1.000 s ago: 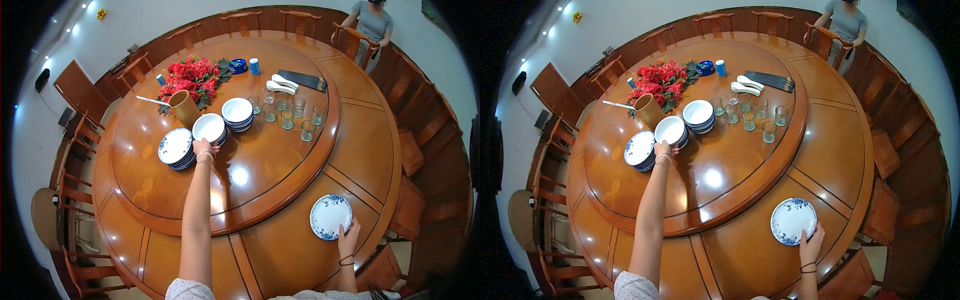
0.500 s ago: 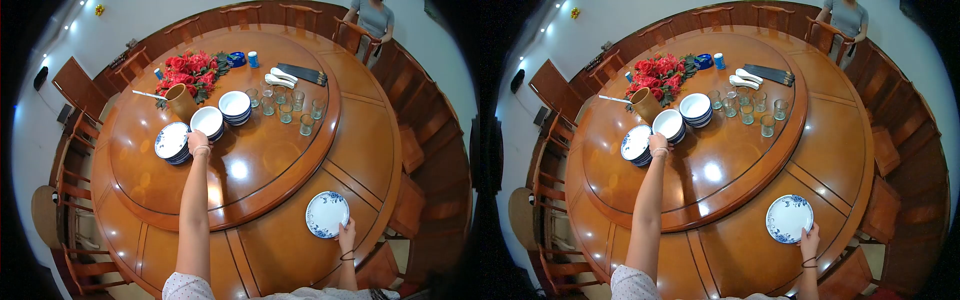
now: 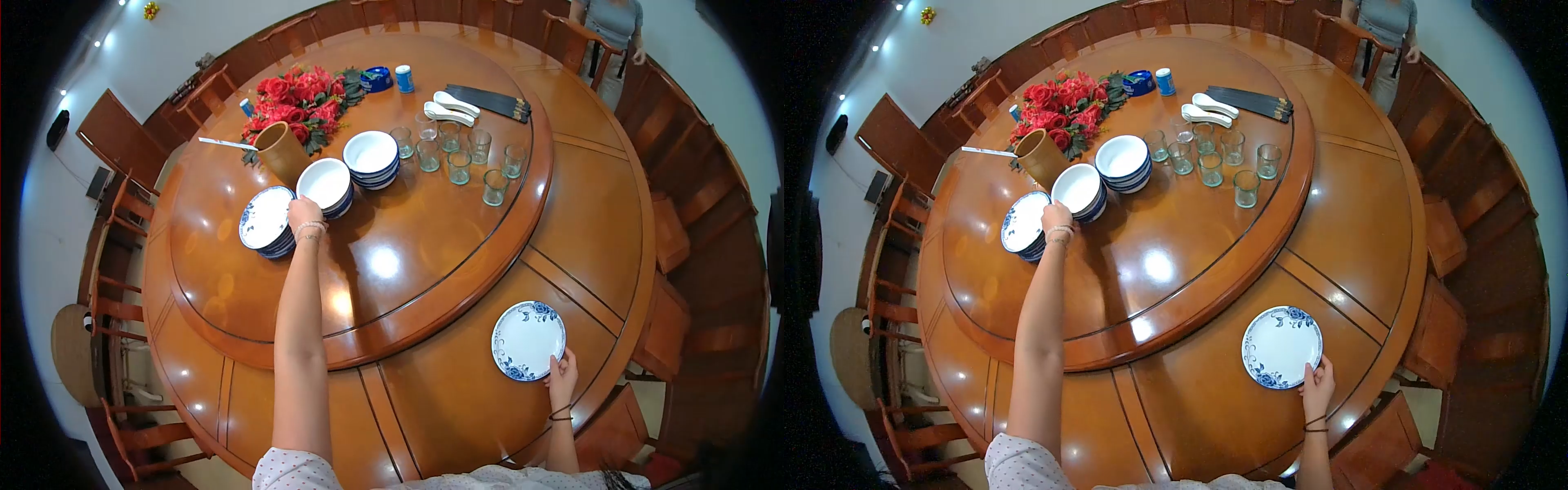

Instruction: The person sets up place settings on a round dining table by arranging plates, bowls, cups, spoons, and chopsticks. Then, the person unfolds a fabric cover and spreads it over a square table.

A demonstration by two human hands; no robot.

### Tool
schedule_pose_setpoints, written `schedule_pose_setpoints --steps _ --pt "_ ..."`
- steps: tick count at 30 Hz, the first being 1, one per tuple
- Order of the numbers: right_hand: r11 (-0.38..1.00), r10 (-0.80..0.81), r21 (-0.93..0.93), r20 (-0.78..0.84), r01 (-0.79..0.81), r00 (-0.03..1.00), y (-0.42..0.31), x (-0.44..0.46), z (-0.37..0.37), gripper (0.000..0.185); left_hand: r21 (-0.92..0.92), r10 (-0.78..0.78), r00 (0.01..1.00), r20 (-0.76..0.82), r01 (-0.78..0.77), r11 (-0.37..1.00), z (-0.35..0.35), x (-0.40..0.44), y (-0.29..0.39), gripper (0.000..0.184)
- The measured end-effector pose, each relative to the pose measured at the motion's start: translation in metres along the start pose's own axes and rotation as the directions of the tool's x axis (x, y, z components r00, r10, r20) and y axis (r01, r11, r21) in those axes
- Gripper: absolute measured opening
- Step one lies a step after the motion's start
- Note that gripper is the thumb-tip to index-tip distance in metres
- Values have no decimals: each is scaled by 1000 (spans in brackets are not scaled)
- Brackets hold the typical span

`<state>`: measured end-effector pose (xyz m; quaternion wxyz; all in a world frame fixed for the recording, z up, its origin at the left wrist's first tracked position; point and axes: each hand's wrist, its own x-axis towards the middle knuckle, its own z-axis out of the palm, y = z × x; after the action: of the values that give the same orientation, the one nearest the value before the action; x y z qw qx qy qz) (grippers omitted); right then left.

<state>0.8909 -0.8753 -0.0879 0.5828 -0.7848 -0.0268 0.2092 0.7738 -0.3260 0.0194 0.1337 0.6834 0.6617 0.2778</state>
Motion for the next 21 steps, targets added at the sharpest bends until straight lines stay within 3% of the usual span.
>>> schedule_pose_setpoints --steps 2,4,5,12,14,16,21 --pt "1000 11 -1 0 -11 1000 2 1 -1 35 18 -21 1000 -12 21 1000 2 2 0 41" --pt "1000 9 6 1 -9 1000 0 0 0 35 70 65 996 67 -70 995 5 14 -9 43" --pt "1000 -1 15 -1 1 1000 -1 0 0 35 3 -19 993 117 19 1000 24 38 -27 45" --pt "1000 -14 12 -6 14 1000 2 1 -1 34 161 22 994 111 -40 986 10 34 -16 43" --pt "1000 -19 11 -14 19 1000 3 1 0 34 91 -60 974 219 41 995 21 57 -28 42" --pt "1000 -15 7 -9 15 1000 2 1 0 34 56 -100 970 222 89 994 23 60 -30 42" --pt "1000 -3 22 -17 3 1000 2 2 1 35 127 -47 978 202 21 992 7 42 -16 43"
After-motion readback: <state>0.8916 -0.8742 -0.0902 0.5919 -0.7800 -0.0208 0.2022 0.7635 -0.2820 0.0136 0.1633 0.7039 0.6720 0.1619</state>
